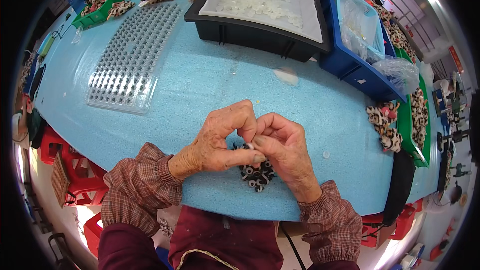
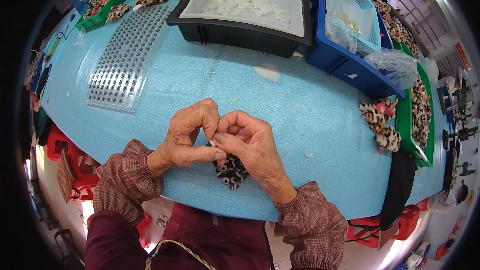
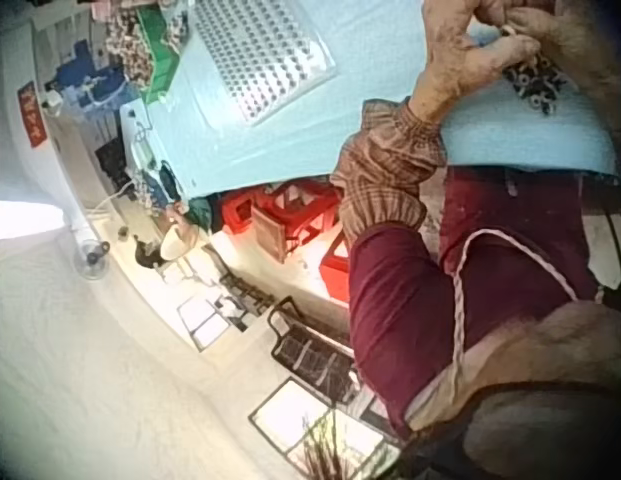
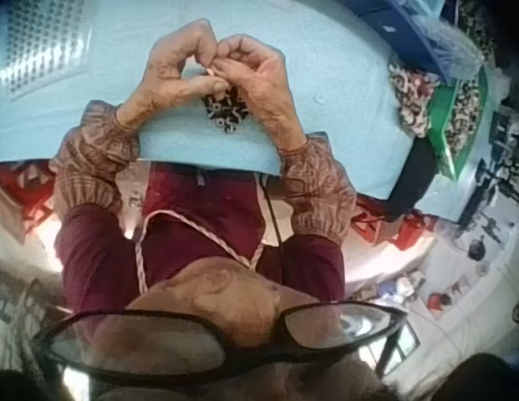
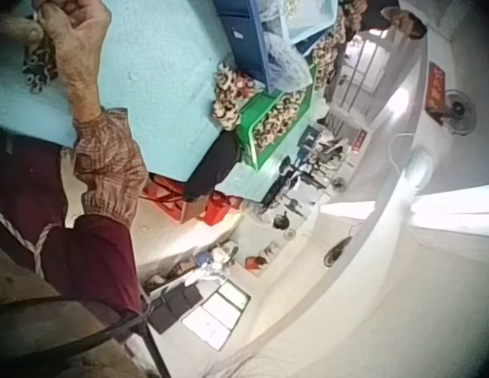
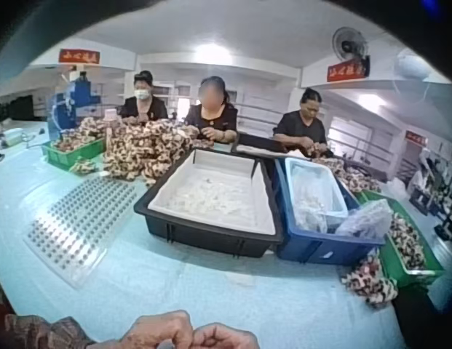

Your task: Assembling plastic eye components and attaching them to leopard-print plush toy fabric.

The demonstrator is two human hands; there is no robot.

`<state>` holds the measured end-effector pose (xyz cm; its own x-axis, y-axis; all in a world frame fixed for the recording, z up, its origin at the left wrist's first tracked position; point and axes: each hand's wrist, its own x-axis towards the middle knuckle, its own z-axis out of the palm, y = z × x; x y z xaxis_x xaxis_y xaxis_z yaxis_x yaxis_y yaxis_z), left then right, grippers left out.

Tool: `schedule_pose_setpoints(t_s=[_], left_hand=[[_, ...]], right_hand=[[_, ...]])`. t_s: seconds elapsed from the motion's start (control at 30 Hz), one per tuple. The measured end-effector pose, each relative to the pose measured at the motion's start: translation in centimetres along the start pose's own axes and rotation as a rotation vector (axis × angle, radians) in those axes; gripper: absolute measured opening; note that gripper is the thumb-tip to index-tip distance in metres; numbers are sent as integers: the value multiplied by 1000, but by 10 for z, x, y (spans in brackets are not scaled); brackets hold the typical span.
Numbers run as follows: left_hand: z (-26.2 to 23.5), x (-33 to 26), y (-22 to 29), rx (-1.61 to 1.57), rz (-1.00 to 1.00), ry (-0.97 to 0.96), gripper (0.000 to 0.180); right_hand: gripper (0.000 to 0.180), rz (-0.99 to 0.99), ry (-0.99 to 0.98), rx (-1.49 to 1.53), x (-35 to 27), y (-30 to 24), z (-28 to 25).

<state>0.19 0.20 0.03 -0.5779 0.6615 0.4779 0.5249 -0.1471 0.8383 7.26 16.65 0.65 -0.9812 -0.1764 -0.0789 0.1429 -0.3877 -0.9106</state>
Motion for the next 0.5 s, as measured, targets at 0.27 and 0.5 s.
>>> schedule_pose_setpoints(t_s=[0.27, 0.5], left_hand=[[9, 4, 4, 324, 221, 256, 27], [10, 2, 2, 302, 107, 201, 24]], right_hand=[[20, 18, 87, 168, 4, 4, -4], [25, -17, 115, 12, 4, 9, -3]])
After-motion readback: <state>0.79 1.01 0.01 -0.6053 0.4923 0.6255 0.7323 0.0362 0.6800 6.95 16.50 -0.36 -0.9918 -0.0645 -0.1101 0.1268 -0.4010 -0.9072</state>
